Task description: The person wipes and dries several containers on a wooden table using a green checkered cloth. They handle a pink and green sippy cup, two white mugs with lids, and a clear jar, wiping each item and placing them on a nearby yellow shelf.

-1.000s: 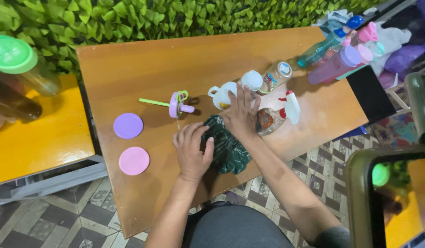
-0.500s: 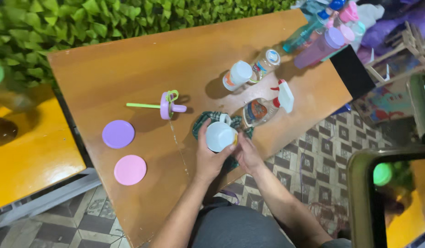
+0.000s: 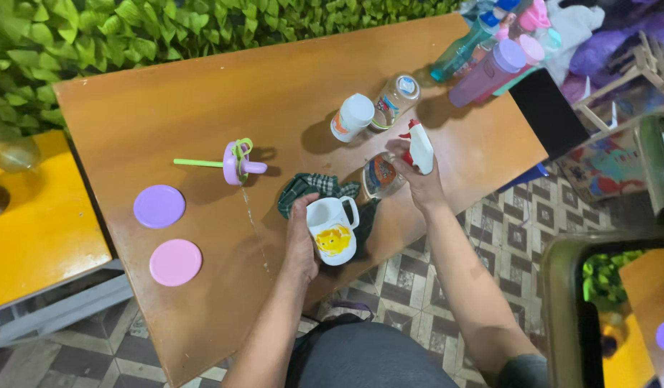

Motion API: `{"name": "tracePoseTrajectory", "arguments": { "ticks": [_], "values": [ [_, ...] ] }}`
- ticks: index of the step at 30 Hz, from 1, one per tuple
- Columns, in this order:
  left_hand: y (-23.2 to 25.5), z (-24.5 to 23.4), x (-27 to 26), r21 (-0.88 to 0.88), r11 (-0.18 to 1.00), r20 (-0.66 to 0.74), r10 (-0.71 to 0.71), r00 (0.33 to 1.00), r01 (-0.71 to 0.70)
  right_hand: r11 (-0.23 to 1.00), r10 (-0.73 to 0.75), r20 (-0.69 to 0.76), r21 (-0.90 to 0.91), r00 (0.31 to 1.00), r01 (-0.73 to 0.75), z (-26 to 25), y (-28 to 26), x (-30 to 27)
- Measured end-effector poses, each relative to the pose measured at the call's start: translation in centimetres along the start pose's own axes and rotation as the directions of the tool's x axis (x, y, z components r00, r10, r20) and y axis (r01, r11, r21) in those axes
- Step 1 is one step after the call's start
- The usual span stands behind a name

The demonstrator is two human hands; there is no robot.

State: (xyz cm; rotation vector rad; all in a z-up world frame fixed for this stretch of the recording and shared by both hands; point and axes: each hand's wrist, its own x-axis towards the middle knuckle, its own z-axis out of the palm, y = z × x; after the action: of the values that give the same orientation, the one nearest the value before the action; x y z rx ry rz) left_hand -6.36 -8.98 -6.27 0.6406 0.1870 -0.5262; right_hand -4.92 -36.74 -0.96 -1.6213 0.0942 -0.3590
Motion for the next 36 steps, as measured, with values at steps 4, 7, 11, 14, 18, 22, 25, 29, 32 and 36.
{"name": "tracePoseTrajectory", "arguments": {
  "ticks": [4, 7, 11, 14, 18, 22, 25, 29, 32, 36],
  "values": [
    [-1.9, 2.6, -0.9, -0.187, 0.982, -0.086, -0.003, 0.996, -0.014, 0.991, -0.039, 0.098, -0.123, 0.994, 0.051, -0.8, -0.6, 1.0],
    [-3.2, 3.9, -1.8, -0.19, 0.977, -0.108, 0.077, 0.991, -0.097, 0.976, -0.093, 0.312, -0.16, 0.945, 0.149, -2.8, -2.6, -0.2],
    [-4.3, 4.4, -2.7, 0.001, 0.955, -0.131, 0.295, 0.946, -0.298, 0.996, 0.047, 0.604, -0.086, 0.795, 0.007, -4.9, -5.4, -3.4],
    [-4.7, 4.4, -3.1, 0.097, 0.922, -0.197, 0.388, 0.9, -0.376, 0.992, 0.066, 0.802, -0.114, 0.593, 0.044, -5.8, -5.8, -5.2],
    [-5.1, 5.3, -3.7, 0.151, 0.895, -0.212, 0.445, 0.87, -0.421, 0.977, 0.19, 0.768, -0.208, 0.611, -0.042, -6.4, -5.6, -6.4],
    [-6.2, 6.0, -3.9, 0.146, 0.899, -0.219, 0.437, 0.872, -0.414, 0.976, 0.178, 0.769, -0.216, 0.614, -0.013, -7.5, -5.6, -6.8],
    [-7.1, 6.2, -3.7, 0.151, 0.907, -0.206, 0.417, 0.885, -0.392, 0.955, 0.265, 0.726, -0.288, 0.634, -0.069, -8.4, -6.0, -6.6],
    [-8.4, 5.9, -3.8, 0.081, 0.933, -0.184, 0.359, 0.915, -0.35, 0.969, 0.222, 0.789, -0.244, 0.573, -0.04, -9.2, -6.0, -6.7],
    [-9.1, 5.5, -4.0, 0.037, 0.939, -0.16, 0.343, 0.926, -0.341, 0.982, 0.159, 0.782, -0.19, 0.602, -0.012, -9.8, -5.5, -6.4],
    [-9.4, 4.5, -4.5, -0.033, 0.948, -0.178, 0.305, 0.936, -0.316, 0.998, 0.058, 0.54, -0.024, 0.84, -0.053, -9.8, -4.1, -4.2]
  ]
}}
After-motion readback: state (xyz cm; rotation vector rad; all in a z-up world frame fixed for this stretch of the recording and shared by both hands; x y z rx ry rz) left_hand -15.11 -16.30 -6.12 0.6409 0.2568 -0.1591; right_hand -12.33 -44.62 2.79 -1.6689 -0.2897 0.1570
